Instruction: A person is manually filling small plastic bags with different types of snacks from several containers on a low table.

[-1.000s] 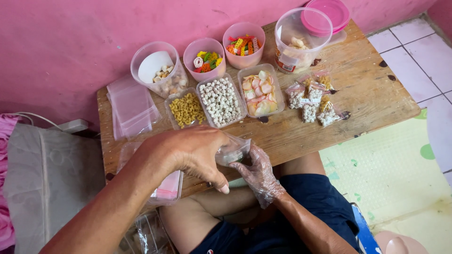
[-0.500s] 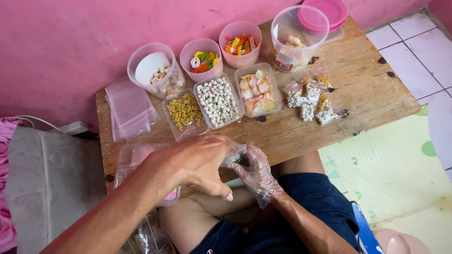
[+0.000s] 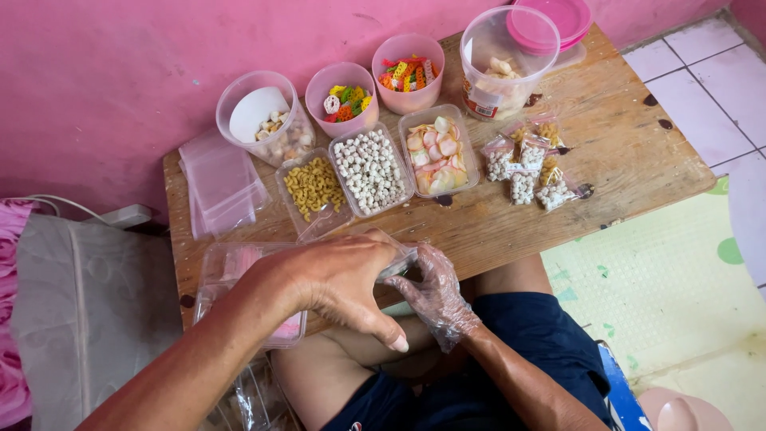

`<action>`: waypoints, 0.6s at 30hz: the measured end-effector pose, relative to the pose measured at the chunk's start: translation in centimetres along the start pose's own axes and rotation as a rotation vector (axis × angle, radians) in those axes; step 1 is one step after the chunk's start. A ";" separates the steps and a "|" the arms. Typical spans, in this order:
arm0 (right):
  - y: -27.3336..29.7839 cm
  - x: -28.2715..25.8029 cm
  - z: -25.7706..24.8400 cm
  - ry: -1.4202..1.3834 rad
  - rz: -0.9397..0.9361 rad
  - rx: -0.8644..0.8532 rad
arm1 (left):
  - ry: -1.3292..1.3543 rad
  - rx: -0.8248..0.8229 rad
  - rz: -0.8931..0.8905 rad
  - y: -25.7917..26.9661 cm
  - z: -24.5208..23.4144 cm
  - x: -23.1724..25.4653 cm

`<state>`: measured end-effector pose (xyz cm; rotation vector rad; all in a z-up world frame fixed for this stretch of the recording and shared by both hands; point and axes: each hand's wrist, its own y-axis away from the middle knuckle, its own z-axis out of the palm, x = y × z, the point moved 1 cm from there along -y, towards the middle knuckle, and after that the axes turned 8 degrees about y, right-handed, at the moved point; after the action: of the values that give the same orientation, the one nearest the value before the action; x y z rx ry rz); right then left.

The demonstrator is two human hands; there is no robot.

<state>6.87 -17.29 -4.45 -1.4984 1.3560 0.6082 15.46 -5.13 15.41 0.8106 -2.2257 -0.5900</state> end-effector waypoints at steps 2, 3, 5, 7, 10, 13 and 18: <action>0.2 0.6 0.3 0.028 0.004 0.010 | 0.065 0.014 0.047 -0.1 0.2 -0.5; 0.2 0.9 0.9 0.028 0.003 0.009 | 0.066 0.014 0.047 0.1 -0.8 0.1; 0.2 1.5 1.9 0.117 -0.057 0.203 | 0.229 -0.157 -0.107 0.7 -2.5 1.4; 0.3 1.9 2.4 0.148 -0.095 0.230 | 0.227 -0.168 -0.120 0.8 -2.4 1.7; 0.3 1.8 2.6 0.193 -0.141 0.272 | 0.212 -0.186 -0.127 0.6 -2.0 1.6; 0.5 2.3 2.6 0.166 -0.125 0.247 | 0.192 -0.203 -0.138 0.1 -1.5 0.9; 0.6 2.5 2.6 0.156 -0.079 0.203 | 0.146 -0.230 -0.180 -0.1 -1.6 0.9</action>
<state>7.55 -15.97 -7.79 -1.4494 1.4243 0.2988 16.12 -6.12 16.77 0.9079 -1.9237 -0.8293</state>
